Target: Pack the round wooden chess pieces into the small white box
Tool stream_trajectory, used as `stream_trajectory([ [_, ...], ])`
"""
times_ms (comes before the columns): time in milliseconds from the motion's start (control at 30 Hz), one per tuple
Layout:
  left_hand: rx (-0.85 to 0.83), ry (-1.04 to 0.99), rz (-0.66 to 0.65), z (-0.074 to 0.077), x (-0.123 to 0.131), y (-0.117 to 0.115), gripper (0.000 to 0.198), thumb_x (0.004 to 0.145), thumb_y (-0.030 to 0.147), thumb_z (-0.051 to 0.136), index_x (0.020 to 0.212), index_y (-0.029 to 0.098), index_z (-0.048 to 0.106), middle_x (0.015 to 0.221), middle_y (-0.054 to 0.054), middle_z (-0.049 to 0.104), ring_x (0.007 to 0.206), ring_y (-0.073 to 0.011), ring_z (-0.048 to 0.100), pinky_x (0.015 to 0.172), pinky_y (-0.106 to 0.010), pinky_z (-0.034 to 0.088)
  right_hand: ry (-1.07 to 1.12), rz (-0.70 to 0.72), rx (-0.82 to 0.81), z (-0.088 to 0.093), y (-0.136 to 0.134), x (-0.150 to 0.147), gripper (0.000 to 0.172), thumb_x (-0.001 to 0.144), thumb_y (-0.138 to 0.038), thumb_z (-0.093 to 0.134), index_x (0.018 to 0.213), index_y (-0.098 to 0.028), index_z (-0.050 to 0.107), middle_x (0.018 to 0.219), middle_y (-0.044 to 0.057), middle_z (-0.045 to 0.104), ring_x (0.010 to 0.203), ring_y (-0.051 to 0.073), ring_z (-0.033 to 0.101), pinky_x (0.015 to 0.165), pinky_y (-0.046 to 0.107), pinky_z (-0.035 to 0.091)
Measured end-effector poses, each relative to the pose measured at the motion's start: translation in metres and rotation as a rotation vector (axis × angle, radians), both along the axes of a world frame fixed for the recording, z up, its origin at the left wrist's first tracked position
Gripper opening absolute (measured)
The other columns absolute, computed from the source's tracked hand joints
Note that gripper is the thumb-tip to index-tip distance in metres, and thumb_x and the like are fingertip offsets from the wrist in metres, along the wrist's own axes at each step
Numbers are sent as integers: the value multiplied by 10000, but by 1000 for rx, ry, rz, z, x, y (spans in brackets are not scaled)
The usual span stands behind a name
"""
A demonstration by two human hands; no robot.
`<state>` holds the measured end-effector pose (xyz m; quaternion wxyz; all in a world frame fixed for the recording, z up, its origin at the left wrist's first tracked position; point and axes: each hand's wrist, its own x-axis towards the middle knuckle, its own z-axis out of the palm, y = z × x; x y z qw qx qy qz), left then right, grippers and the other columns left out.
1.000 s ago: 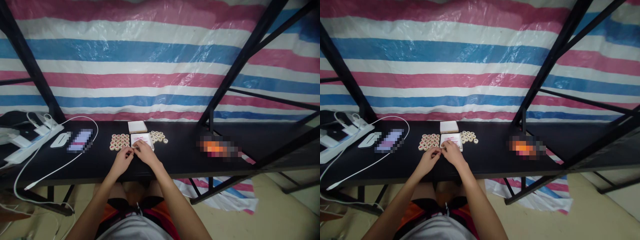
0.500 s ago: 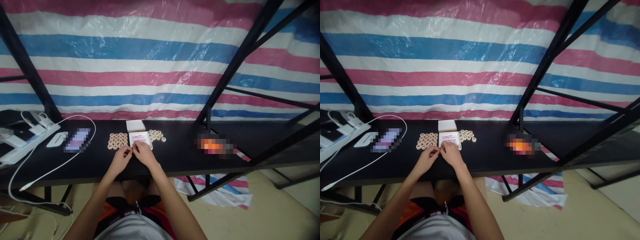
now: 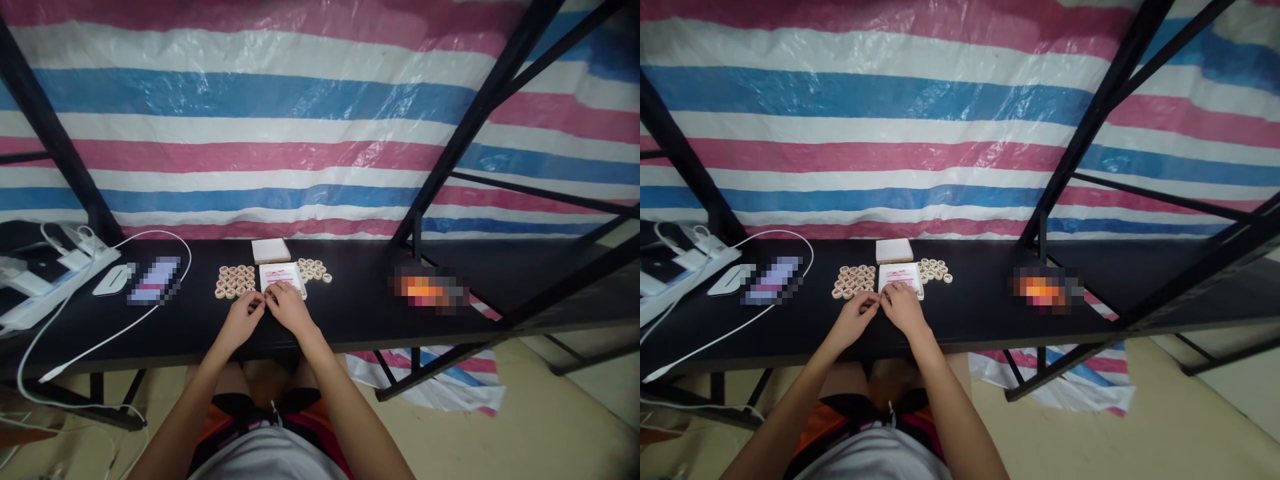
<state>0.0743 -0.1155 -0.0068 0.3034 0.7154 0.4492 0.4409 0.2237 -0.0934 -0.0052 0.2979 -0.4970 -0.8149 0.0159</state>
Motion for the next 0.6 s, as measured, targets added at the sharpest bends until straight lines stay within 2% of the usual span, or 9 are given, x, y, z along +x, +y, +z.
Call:
stream_trajectory([
  [200,-4,13,-13,2,1,-1,144,823,238,473,840,176,601,916,-39,600,837,-149,583,722,-263,487,44,-3,30,1,-2,3,153,885,-215,496,867,-184,645,915,60,620,943,202,516,818,310,369],
  [367,11,29,-17,3,1,-2,142,826,228,474,828,177,606,886,-37,605,811,-149,581,699,-261,484,-1,1,11,1,-3,4,180,892,-222,489,825,-181,651,837,51,621,874,191,522,784,303,363],
  [600,7,15,-5,2,1,-2,137,825,234,481,840,178,605,908,-38,606,834,-149,583,714,-259,489,-27,-10,18,2,-3,4,195,902,-237,488,809,-181,650,836,48,624,863,186,519,762,293,354],
])
